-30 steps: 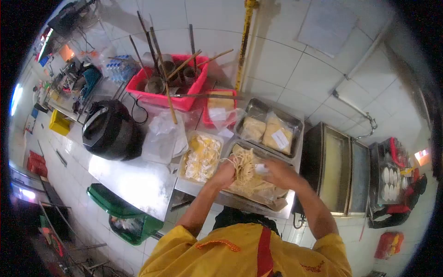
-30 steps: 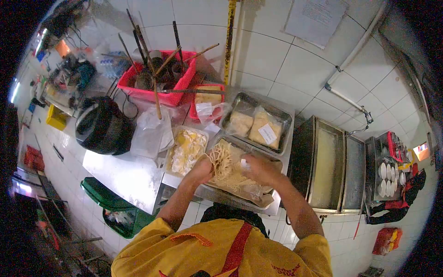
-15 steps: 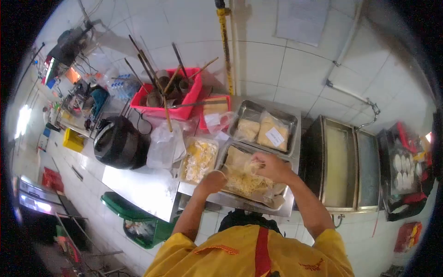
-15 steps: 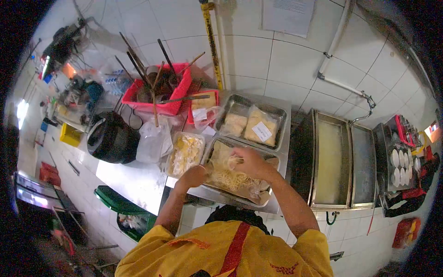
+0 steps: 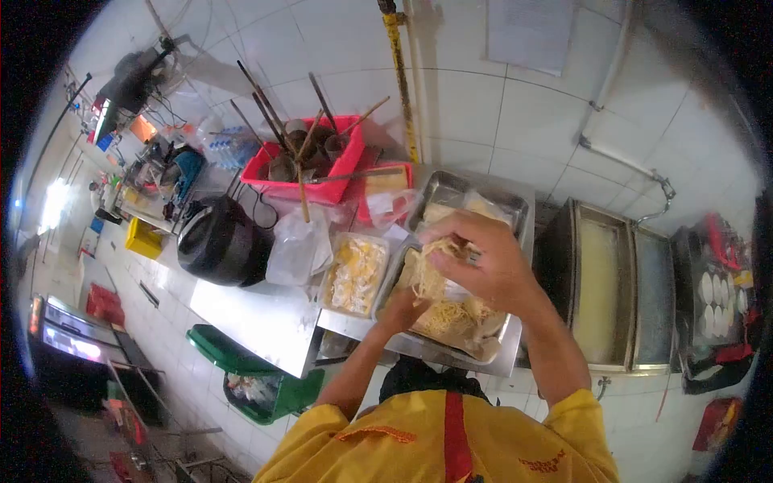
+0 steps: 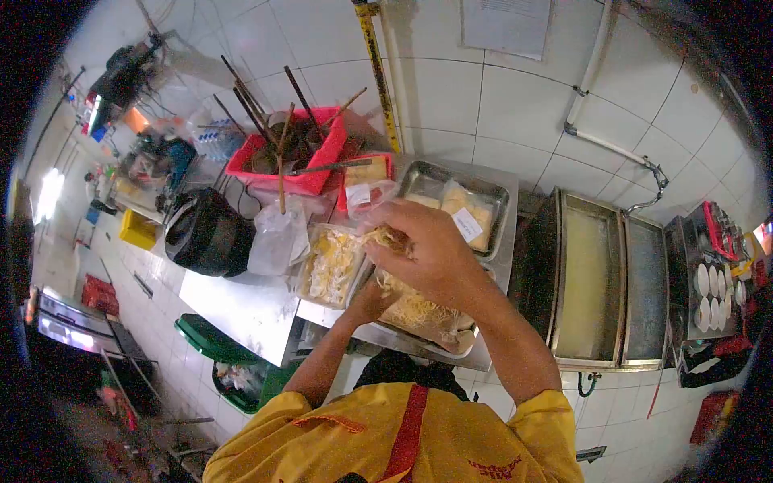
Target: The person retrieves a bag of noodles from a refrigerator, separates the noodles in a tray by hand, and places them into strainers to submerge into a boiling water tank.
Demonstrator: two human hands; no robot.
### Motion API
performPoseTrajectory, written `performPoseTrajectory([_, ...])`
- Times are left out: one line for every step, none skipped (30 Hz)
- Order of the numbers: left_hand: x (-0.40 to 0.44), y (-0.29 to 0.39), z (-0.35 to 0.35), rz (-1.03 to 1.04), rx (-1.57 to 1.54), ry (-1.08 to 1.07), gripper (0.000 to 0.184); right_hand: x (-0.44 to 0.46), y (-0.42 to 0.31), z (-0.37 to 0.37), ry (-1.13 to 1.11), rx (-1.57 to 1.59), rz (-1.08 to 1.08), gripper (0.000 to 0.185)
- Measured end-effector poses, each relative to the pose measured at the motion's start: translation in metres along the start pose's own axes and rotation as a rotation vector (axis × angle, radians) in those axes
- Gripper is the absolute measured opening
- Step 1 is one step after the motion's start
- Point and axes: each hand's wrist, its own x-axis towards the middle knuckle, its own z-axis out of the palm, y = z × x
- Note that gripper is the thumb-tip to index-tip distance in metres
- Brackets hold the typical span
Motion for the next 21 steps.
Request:
performPoseTrajectory([-0.006, 0.005, -0.013, 0.008, -0.004, 0.001, 0.053, 0.002, -0.004, 0.000, 0.051, 0.035, -0.011, 0.019])
performPoseTrajectory([-0.015, 0.010, -0.026, 0.040, 0.041, 0.061, 0.051, 0.001, 0.002, 0.003, 0.053, 0.024, -0.011, 0.019])
performPoseTrajectory([-0.026, 0.023, -0.048, 0.070, 0.084, 0.119, 0.048, -0.004, 0.015, 0.009, 0.004, -0.009, 0.089, 0.020])
performPoseTrajectory([-0.035, 0.043, -0.082, 0.023, 0.091, -0.067, 0.043, -0.012, 0.033, 0.016, -0.048, -0.041, 0.191, 0.021])
performPoseTrajectory([-0.039, 0.067, -0.121, -0.019, 0.099, -0.247, 0.039, -0.021, 0.063, 0.026, -0.184, -0.151, 0.246, 0.026])
performPoseTrajectory([-0.045, 0.087, -0.149, 0.133, -0.053, -0.214, 0.037, -0.036, 0.098, 0.040, -0.326, -0.253, 0.308, 0.032])
performPoseTrajectory([-0.053, 0.104, -0.175, 0.282, -0.205, -0.178, 0.036, -0.055, 0.126, 0.057, -0.398, -0.384, 0.325, 0.038])
performPoseTrajectory([-0.061, 0.128, -0.199, 0.342, -0.432, -0.224, 0.036, -0.077, 0.152, 0.078, -0.472, -0.511, 0.344, 0.046])
performPoseTrajectory([-0.066, 0.147, -0.215, 0.401, -0.658, -0.268, 0.036, -0.100, 0.185, 0.104, -0.479, -0.514, 0.352, 0.046])
performPoseTrajectory([-0.070, 0.153, -0.220, 0.535, -0.832, -0.345, 0.035, -0.122, 0.218, 0.131, -0.452, -0.551, 0.404, 0.049])
performPoseTrajectory([-0.074, 0.157, -0.223, 0.667, -1.008, -0.421, 0.034, -0.133, 0.233, 0.146, -0.427, -0.584, 0.456, 0.052])
performPoseTrajectory([-0.072, 0.165, -0.231, 0.818, -1.119, -0.551, 0.030, -0.131, 0.232, 0.153, -0.441, -0.584, 0.461, 0.052])
performPoseTrajectory([-0.069, 0.171, -0.236, 0.970, -1.229, -0.681, 0.027, -0.129, 0.227, 0.163, -0.449, -0.710, 0.481, 0.051])
performPoseTrajectory([-0.070, 0.178, -0.233, 0.966, -1.243, -0.673, 0.027, -0.126, 0.225, 0.170, -0.454, -0.838, 0.495, 0.051])
performPoseTrajectory([-0.074, 0.185, -0.226, 1.142, -1.427, -0.581, 0.021, -0.127, 0.226, 0.170, -0.470, -0.836, 0.500, 0.051])
performPoseTrajectory([-0.074, 0.184, -0.224, 1.226, -1.525, -0.525, 0.019, -0.124, 0.230, 0.164, -0.415, -0.743, 0.494, 0.051])
performPoseTrajectory([-0.074, 0.182, -0.222, 1.315, -1.618, -0.468, 0.016, -0.124, 0.231, 0.163, -0.362, -0.645, 0.494, 0.052])
performPoseTrajectory([-0.072, 0.178, -0.222, 1.332, -1.660, -0.515, 0.015, -0.117, 0.224, 0.160, -0.372, -0.644, 0.501, 0.052])
performPoseTrajectory([-0.070, 0.171, -0.222, 1.339, -1.685, -0.535, 0.015, -0.107, 0.205, 0.153, -0.199, -0.564, 0.454, 0.052])
performPoseTrajectory([-0.069, 0.165, -0.223, 1.346, -1.709, -0.555, 0.015, -0.095, 0.189, 0.147, -0.022, -0.484, 0.398, 0.053])
performPoseTrajectory([-0.066, 0.154, -0.225, 1.255, -1.647, -0.652, 0.018, -0.085, 0.176, 0.140, -0.027, -0.489, 0.397, 0.053])
